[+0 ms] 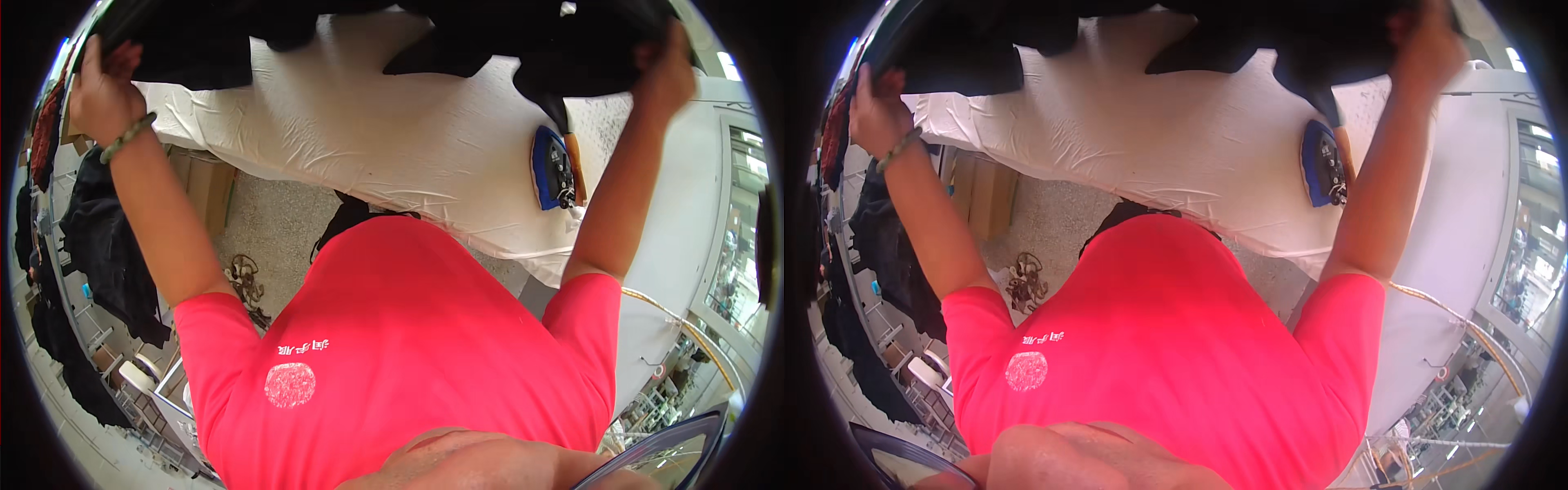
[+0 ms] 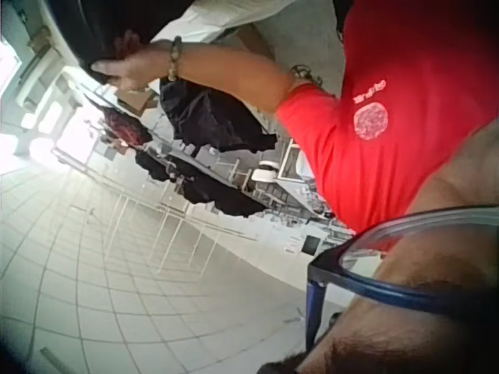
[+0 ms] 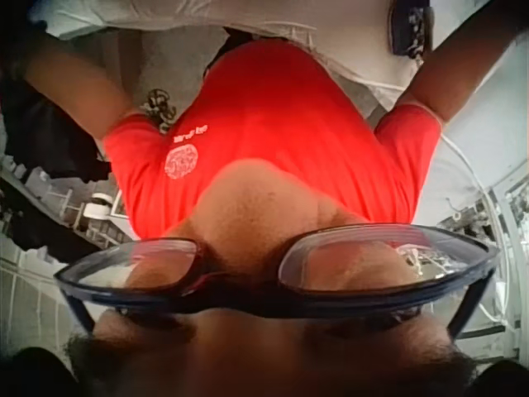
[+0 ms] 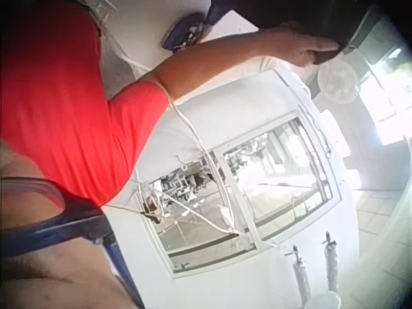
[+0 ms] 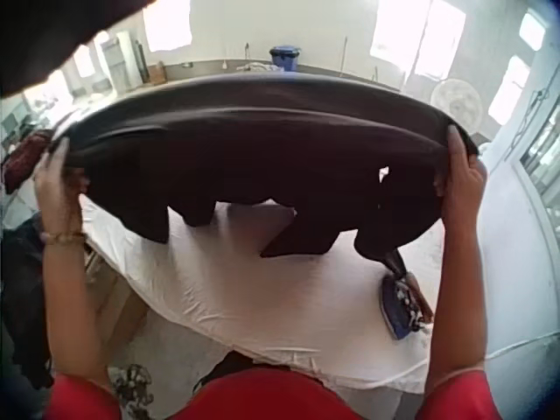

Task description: Ironing black garments using a steam iron on a professional pressing table.

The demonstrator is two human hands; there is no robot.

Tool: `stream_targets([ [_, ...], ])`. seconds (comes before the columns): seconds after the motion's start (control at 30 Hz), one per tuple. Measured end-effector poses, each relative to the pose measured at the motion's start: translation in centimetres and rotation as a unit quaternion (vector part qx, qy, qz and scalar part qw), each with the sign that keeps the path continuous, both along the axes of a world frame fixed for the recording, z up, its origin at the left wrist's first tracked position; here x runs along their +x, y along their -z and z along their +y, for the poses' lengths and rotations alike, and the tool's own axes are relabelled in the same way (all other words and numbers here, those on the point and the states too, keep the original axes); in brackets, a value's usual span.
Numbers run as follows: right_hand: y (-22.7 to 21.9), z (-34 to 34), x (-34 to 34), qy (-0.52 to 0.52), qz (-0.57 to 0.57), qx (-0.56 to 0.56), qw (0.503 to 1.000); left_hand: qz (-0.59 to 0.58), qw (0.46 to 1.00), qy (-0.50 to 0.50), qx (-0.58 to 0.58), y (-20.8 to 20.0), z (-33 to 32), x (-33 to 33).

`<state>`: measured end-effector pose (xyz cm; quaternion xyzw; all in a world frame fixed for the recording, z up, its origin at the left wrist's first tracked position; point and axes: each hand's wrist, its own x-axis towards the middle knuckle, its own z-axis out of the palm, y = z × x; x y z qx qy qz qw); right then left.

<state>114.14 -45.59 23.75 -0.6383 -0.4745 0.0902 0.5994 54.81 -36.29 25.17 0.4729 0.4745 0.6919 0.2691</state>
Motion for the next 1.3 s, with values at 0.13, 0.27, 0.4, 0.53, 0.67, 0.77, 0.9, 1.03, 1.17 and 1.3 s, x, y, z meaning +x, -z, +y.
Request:
stream_targets([
  [0.13,5.1,0.0,-2.4,0.000,-0.156,-0.329,0.931,0.017,0.974,0.026,-0.226,6.1,-0.6,-1.4],
  [0.27,9.9,-5.6,-4.2,-0.010,-0.025,-0.346,0.938,-0.005,0.938,0.030,-0.344,11.2,-6.4,-3.0],
  [0.4,14.9,-9.9,-5.8,-0.019,0.084,-0.453,0.887,-0.009,0.908,0.033,-0.417,18.0,-12.4,-3.8],
  [0.53,22.3,-14.2,-7.3,0.000,0.238,-0.459,0.856,-0.184,0.866,-0.029,-0.464,26.6,-17.2,-3.5],
  [0.67,24.5,-16.0,-10.6,-0.009,0.405,-0.397,0.824,-0.287,0.812,0.056,-0.505,26.3,-20.3,2.5],
  [0.77,24.2,-15.9,-13.2,-0.042,0.485,-0.374,0.790,-0.270,0.785,0.127,-0.543,24.5,-20.3,6.1],
  [0.9,23.7,-15.4,-13.7,-0.077,0.492,-0.341,0.797,-0.175,0.817,0.102,-0.540,24.8,-18.8,8.2],
  [1.03,21.5,-15.4,-13.7,-0.051,0.398,-0.256,0.880,-0.207,0.906,0.026,-0.368,23.2,-19.0,7.5],
  [1.17,16.6,-16.4,-13.6,-0.040,0.399,-0.177,0.899,-0.265,0.908,0.059,-0.320,18.2,-19.2,7.0],
  [1.3,15.1,-16.6,-13.0,-0.067,0.457,-0.133,0.877,-0.261,0.915,0.099,-0.291,14.7,-18.1,8.0],
])
